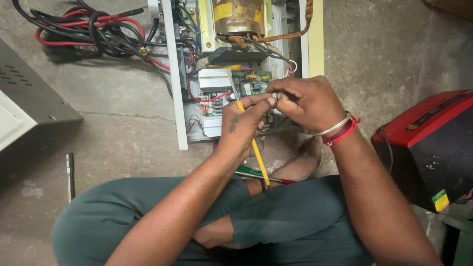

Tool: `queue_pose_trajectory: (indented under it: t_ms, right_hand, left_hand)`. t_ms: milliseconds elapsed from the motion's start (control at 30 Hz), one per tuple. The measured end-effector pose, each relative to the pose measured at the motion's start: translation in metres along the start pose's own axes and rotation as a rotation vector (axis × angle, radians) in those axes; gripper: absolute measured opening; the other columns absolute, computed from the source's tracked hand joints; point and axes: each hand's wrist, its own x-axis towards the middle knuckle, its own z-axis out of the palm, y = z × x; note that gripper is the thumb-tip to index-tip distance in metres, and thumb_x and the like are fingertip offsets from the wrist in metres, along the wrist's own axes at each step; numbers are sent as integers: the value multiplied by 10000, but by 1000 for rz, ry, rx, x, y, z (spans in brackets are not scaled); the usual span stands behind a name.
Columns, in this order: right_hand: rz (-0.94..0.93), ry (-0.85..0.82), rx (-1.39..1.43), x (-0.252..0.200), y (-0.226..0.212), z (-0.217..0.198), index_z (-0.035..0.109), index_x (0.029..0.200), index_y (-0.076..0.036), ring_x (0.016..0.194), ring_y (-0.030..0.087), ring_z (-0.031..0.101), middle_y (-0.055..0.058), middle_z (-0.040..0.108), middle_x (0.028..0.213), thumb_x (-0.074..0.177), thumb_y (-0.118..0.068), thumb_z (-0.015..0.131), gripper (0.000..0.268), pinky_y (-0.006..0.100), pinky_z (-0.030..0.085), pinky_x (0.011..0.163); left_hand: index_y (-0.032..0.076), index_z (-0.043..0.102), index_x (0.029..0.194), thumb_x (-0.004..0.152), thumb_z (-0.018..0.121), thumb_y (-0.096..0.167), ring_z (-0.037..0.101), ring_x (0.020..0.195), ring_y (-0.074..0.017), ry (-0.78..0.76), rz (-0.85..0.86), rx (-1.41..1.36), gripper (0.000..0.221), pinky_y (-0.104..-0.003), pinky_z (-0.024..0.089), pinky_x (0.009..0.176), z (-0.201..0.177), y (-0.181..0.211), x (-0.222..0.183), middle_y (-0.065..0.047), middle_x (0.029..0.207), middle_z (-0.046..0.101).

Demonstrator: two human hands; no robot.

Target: The person manipulates the internal circuit board and wiring of an opened power inverter using a screwdriver and by hand.

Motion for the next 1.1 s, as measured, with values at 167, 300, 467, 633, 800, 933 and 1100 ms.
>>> queue_pose_trajectory:
  t_ms: [167,300,467,633,800,933,1100]
  right_hand:
    - [115,16,43,-1,-10,7,690,1054,-71,656,236,720,100,690,740,902,-155,743,182,326,542,624]
    - [124,46,129,-1,-9,8,574,1090,-32,776,206,753,77,725,867,903,-97,702,236,305,564,701]
    - [69,-56,118,-2,18,-2,584,1102,-33,884,146,768,69,758,975,933,-88,668,196,299,586,762]
    - [271,-51,19,-20,49,-40,727,1054,-50,844,168,751,89,760,937,936,-110,701,134,318,582,774]
    - [373,80,-203,-36,66,-66,748,1083,-28,852,215,720,142,738,1013,971,-198,792,208,349,557,753]
    - [259,-82,145,-27,49,-51,754,1052,-56,855,235,733,117,758,951,962,-186,746,158,341,574,773]
    - [-78,70,-55,-6,14,-14,727,1147,-82,946,290,730,142,734,1116,988,-83,663,171,369,580,792]
  left_hand:
    - [-40,764,1075,867,779,123,496,553,-21,-9,91,12,266,-185,343,485,-3,-4,1,36,706,637]
    - [-47,762,1106,869,784,134,469,546,-22,11,79,12,299,-184,320,466,0,2,-2,28,710,632]
    - [-59,747,1086,893,727,173,454,551,-9,-39,-15,-86,302,-178,285,425,-4,12,2,-47,859,745]
    - [-64,661,1180,898,691,181,473,536,-7,-108,-94,-113,375,-153,300,406,-6,7,6,-110,985,784]
    - [-78,597,1330,902,672,154,512,545,-21,-162,-76,-111,492,-157,336,397,-4,-1,5,-137,1024,764]
    - [-64,619,1331,899,664,152,512,526,-27,-140,-86,-20,485,-167,325,386,0,-1,4,-116,1027,772]
    - [-26,639,1336,922,626,171,559,550,-53,-102,-74,48,458,-171,319,405,-4,-12,6,-94,1070,766]
